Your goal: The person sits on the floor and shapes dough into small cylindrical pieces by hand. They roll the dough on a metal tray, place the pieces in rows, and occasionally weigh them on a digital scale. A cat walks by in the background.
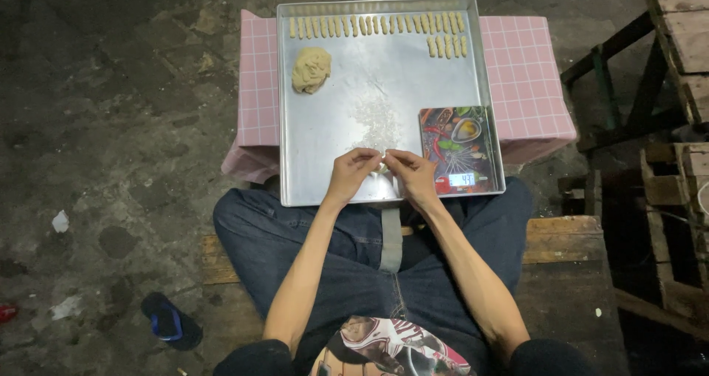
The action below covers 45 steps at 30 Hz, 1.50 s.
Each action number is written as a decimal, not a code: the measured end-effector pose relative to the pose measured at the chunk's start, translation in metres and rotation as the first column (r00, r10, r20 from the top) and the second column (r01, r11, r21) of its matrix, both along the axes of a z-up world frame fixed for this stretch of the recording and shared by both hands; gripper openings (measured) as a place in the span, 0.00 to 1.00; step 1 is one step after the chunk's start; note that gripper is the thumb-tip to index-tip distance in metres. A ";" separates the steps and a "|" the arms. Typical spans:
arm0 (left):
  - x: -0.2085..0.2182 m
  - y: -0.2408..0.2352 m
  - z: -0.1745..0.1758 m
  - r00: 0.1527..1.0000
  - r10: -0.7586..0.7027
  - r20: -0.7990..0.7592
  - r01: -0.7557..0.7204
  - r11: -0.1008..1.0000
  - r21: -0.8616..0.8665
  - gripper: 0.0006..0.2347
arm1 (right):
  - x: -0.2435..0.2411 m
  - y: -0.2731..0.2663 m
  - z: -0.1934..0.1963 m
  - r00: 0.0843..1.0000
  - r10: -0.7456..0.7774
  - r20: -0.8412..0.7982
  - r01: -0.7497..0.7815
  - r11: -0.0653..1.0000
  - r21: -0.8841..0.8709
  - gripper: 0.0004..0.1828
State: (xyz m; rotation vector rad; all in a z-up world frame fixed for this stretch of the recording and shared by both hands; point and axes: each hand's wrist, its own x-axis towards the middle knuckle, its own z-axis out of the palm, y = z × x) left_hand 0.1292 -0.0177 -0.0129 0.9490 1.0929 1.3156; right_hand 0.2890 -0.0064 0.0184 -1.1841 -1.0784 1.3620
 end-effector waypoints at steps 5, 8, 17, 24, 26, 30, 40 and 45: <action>0.001 -0.004 0.009 0.996 0.005 -0.084 -0.004 1.000 0.013 0.11 | 0.002 0.001 -0.008 0.992 0.044 0.122 -0.054 0.995 0.082 0.11; 0.003 -0.005 0.013 0.990 0.022 -0.142 -0.017 0.999 0.035 0.10 | 0.004 0.001 -0.010 0.987 0.082 0.135 -0.100 0.986 0.132 0.09; 0.004 -0.010 0.020 0.964 0.028 -0.266 0.005 0.992 0.123 0.06 | 0.004 -0.001 0.002 0.991 0.104 0.080 -0.106 0.994 0.032 0.11; 0.010 -0.020 0.035 0.923 0.072 -0.378 0.041 0.958 0.284 0.16 | 0.006 0.004 -0.011 0.996 0.067 -0.063 -0.073 0.993 -0.095 0.14; 0.012 -0.019 0.027 0.898 0.084 -0.432 0.067 0.944 0.323 0.17 | 0.007 0.008 -0.029 0.989 0.048 -0.142 -0.064 0.991 -0.115 0.13; 0.017 -0.020 0.018 0.775 0.189 -0.604 0.096 0.908 0.408 0.14 | 0.010 0.012 -0.035 0.961 0.033 -0.273 -0.074 0.987 -0.144 0.15; 0.017 -0.021 0.028 0.740 0.285 -0.609 0.081 0.861 0.502 0.07 | 0.017 0.015 -0.043 0.944 0.051 -0.325 -0.110 0.980 -0.167 0.17; 0.013 -0.017 0.021 0.803 0.282 -0.525 -0.016 0.891 0.454 0.04 | 0.018 0.013 -0.043 0.954 0.114 -0.277 -0.160 0.976 -0.147 0.16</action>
